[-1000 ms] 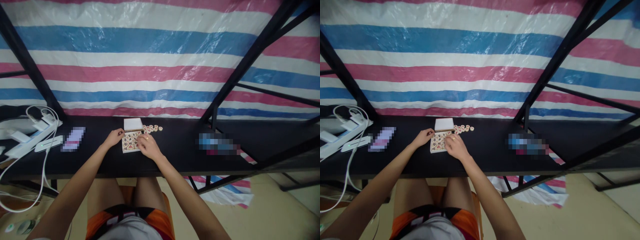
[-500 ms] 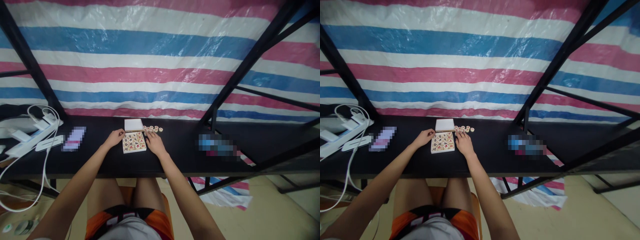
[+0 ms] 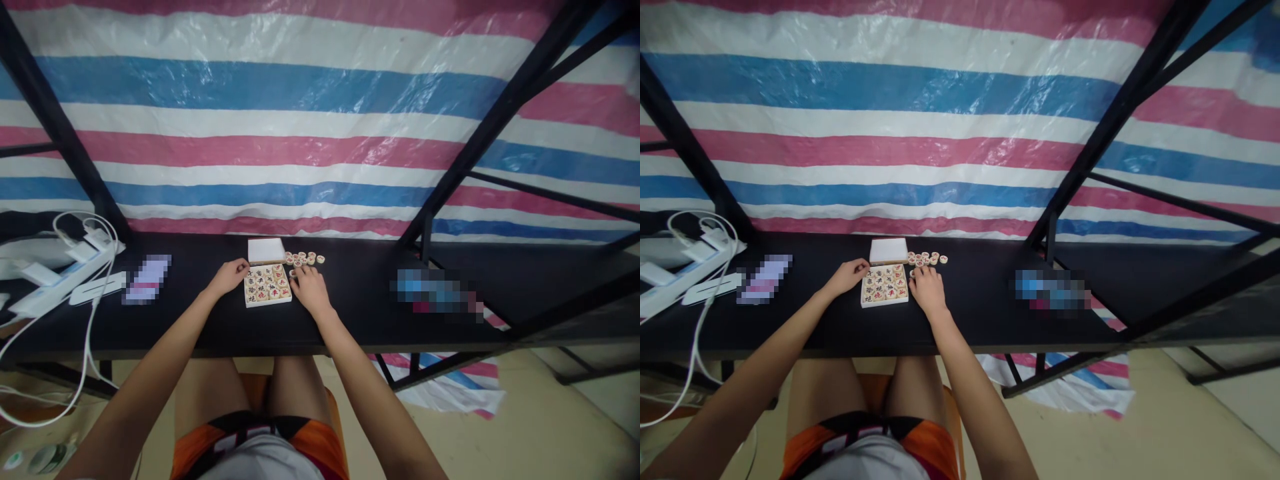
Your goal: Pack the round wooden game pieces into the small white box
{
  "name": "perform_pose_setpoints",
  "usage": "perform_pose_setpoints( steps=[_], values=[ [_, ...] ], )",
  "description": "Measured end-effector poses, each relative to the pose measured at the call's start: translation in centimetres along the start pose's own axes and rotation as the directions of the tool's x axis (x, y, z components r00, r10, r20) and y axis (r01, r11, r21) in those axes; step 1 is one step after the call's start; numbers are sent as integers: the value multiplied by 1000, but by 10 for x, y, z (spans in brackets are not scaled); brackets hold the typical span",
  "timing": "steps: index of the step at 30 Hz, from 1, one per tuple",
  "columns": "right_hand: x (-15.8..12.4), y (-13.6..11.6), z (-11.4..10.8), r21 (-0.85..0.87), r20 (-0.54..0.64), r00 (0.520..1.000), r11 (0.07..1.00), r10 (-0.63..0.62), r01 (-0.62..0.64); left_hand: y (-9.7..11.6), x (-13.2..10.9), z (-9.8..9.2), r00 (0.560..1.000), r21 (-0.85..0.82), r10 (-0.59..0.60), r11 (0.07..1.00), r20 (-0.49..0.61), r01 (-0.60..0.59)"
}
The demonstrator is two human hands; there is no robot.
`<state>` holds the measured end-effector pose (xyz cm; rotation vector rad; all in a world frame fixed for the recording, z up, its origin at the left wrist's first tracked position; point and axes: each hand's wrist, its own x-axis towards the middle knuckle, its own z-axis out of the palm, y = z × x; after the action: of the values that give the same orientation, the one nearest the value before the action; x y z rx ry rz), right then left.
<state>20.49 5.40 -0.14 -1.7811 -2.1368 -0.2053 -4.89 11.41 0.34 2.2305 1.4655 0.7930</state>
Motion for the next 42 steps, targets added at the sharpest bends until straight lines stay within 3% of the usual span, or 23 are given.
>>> perform_pose_setpoints(
  steps=[8,11,14,16,18,23,30,37,42],
  values=[
    [-2,-2,-2,75,-15,996,993,88,-87,-1,1,0,1000,-2,-2,1000,6,2],
    [-3,-4,-5,167,-84,991,982,101,-86,-1,1,0,1000,0,2,1000,7,-2],
    [-6,-11,-10,288,-185,979,948,-86,137,0,0,0,1000,1,-2,1000,6,2],
    [-8,-16,-13,335,-210,942,886,-263,321,-1,0,0,1000,0,-1,1000,2,1],
    [-10,-22,-15,345,-194,907,840,-373,419,-1,1,1,1000,-5,3,1000,3,-3],
    [-10,-25,-16,338,-142,907,842,-397,421,-1,1,1,1000,-6,4,1000,0,-4],
    [-11,-23,-16,305,-188,893,840,-408,448,0,1,0,1000,-9,-7,1000,1,7],
    [-13,-25,-21,219,-174,815,785,-553,579,-1,1,1,1000,-5,1,1000,0,-1],
    [-14,-26,-21,241,-155,827,792,-540,562,-1,1,1,1000,-20,12,1000,1,-12]
  ],
)
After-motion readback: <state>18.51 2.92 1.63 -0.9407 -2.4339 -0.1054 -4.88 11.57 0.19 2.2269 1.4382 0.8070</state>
